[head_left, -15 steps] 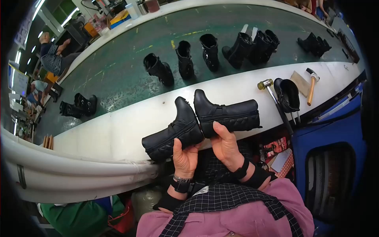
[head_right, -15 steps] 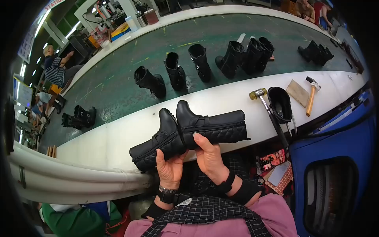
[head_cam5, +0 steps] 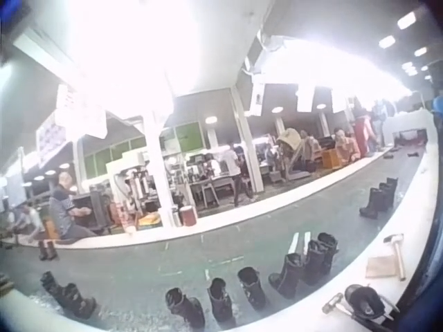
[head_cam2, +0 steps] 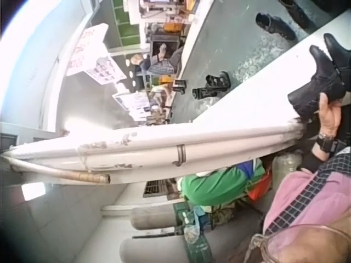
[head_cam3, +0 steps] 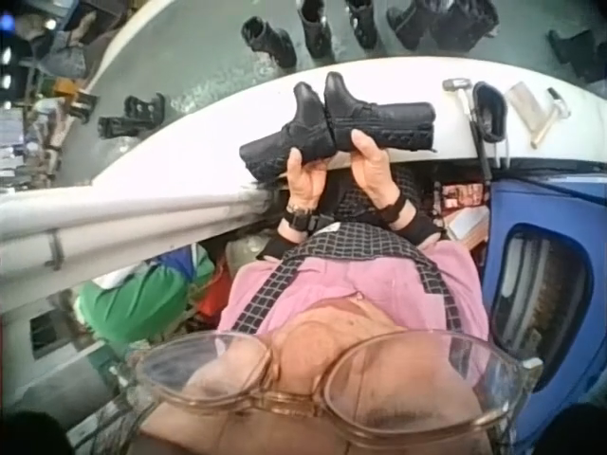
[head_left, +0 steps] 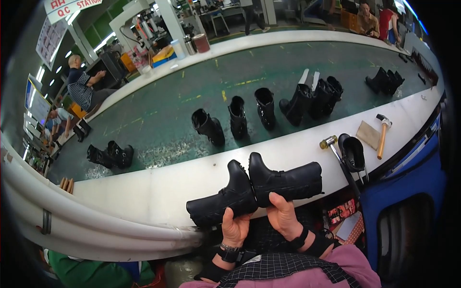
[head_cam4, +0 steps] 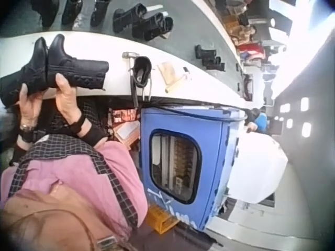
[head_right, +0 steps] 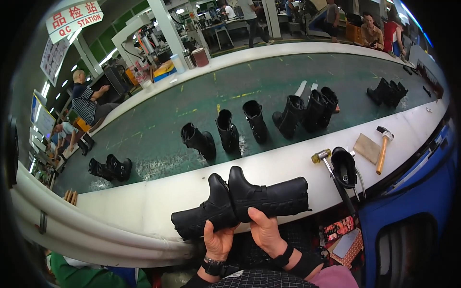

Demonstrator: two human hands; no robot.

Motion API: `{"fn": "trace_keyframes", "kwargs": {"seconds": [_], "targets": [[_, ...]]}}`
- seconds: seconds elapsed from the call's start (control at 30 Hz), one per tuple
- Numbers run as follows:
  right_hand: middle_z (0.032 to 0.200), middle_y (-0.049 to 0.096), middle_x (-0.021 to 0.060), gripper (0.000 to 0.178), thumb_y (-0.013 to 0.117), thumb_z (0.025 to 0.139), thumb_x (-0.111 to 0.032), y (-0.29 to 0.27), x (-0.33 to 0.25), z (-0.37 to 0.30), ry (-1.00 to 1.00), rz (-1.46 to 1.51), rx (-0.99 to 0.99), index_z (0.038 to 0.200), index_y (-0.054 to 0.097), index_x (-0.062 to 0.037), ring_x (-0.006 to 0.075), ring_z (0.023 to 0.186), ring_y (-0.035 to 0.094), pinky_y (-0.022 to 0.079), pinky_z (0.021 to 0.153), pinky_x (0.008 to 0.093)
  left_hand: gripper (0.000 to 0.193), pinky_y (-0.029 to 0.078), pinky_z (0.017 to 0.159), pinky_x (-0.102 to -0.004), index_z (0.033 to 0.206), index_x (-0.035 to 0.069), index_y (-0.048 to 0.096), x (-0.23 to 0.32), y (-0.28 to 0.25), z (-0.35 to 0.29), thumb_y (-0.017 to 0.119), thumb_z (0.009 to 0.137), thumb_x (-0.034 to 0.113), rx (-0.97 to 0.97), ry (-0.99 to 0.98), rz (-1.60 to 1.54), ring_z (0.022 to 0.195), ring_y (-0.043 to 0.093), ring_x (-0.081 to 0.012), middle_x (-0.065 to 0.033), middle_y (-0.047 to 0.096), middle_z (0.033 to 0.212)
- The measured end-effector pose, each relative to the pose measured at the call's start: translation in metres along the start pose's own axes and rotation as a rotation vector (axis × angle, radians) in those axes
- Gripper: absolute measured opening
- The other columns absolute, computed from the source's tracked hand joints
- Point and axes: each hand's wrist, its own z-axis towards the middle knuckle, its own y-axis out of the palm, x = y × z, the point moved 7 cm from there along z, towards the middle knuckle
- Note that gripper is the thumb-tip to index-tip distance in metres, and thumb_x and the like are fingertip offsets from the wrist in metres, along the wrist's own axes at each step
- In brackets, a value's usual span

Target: Inspecting, cleaning with a sponge, and using a hammer on finished boots at a quality control station.

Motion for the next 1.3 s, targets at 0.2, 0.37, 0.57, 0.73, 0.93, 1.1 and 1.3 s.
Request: {"fn": "trace_keyframes", "kwargs": {"seconds": [0.2,0.37,0.57,0.73,0.93,1.1,1.3], "targets": [[0.124,0.057,0.0073,0.054,0.065,0.077,-0.001,-0.001,-0.015,-0.003,0.062,-0.048,-0.099,0.129,0.050,-0.0041,0.0208,0.117,0.055,0.042,0.105,0.0366,0.079,0.042,0.102,-0.0608,0.143,0.019,0.033,0.013,0.018,-0.002,0.076,0.078,0.031,-0.065,-0.007,-0.034,0.126,0.049,-0.0365,-0.0125,0.046,0.139],[0.132,0.054,0.0099,0.066,0.069,0.071,-0.005,-0.011,-0.025,-0.001,0.051,-0.131,-0.157,0.133,0.047,-0.0038,0.0257,0.126,0.049,0.034,0.111,0.0415,0.084,0.045,0.098,-0.0621,0.139,0.020,0.033,0.021,0.023,-0.001,0.080,0.071,0.027,-0.096,-0.073,-0.011,0.122,0.051,-0.0383,-0.0142,0.048,0.134],[0.126,0.058,0.0115,0.066,0.069,0.067,-0.006,-0.019,-0.040,0.004,0.081,-0.218,-0.254,0.130,0.049,-0.0018,0.0264,0.120,0.054,0.037,0.109,0.0395,0.079,0.053,0.088,-0.0607,0.136,0.019,0.036,0.035,0.010,0.001,0.080,0.071,0.028,-0.183,-0.063,0.131,0.117,0.053,-0.0447,-0.0210,0.048,0.132],[0.115,0.060,0.0081,0.061,0.072,0.067,0.001,-0.016,-0.061,0.006,-0.020,-0.387,-0.191,0.125,0.053,-0.0034,0.0214,0.111,0.057,0.043,0.101,0.0360,0.076,0.045,0.101,-0.0391,0.136,0.002,0.041,0.065,0.007,-0.005,0.077,0.071,0.017,-0.053,0.103,0.345,0.111,0.057,-0.0233,-0.0112,0.056,0.120],[0.126,0.055,0.0127,0.064,0.076,0.076,-0.007,-0.001,-0.041,0.002,-0.314,-0.990,-0.192,0.132,0.047,0.0004,0.0213,0.113,0.055,0.044,0.098,0.0338,0.070,0.043,0.100,-0.0348,0.141,-0.001,0.035,0.058,0.043,-0.006,0.072,0.083,0.010,-0.038,0.330,0.997,0.116,0.053,-0.0238,-0.0135,0.050,0.131],[0.139,0.042,0.0249,0.076,0.071,0.068,-0.008,-0.001,-0.021,0.000,-0.459,-1.473,-0.238,0.138,0.040,-0.0016,0.0383,0.115,0.051,0.041,0.100,0.0430,0.047,0.049,0.084,-0.0343,0.123,0.001,0.054,0.034,0.039,0.012,0.072,0.080,0.010,-0.050,0.292,1.377,0.095,0.061,-0.0294,-0.0188,0.053,0.121],[0.141,0.041,0.0258,0.062,0.061,0.072,-0.002,-0.014,-0.023,0.010,-0.334,-1.333,-0.295,0.133,0.046,0.0018,0.0367,0.116,0.052,0.042,0.099,0.0398,0.044,0.050,0.077,-0.0276,0.126,0.002,0.051,0.034,0.017,0.025,0.066,0.085,0.011,-0.095,0.157,1.216,0.087,0.060,-0.0170,-0.0129,0.056,0.110]]}}
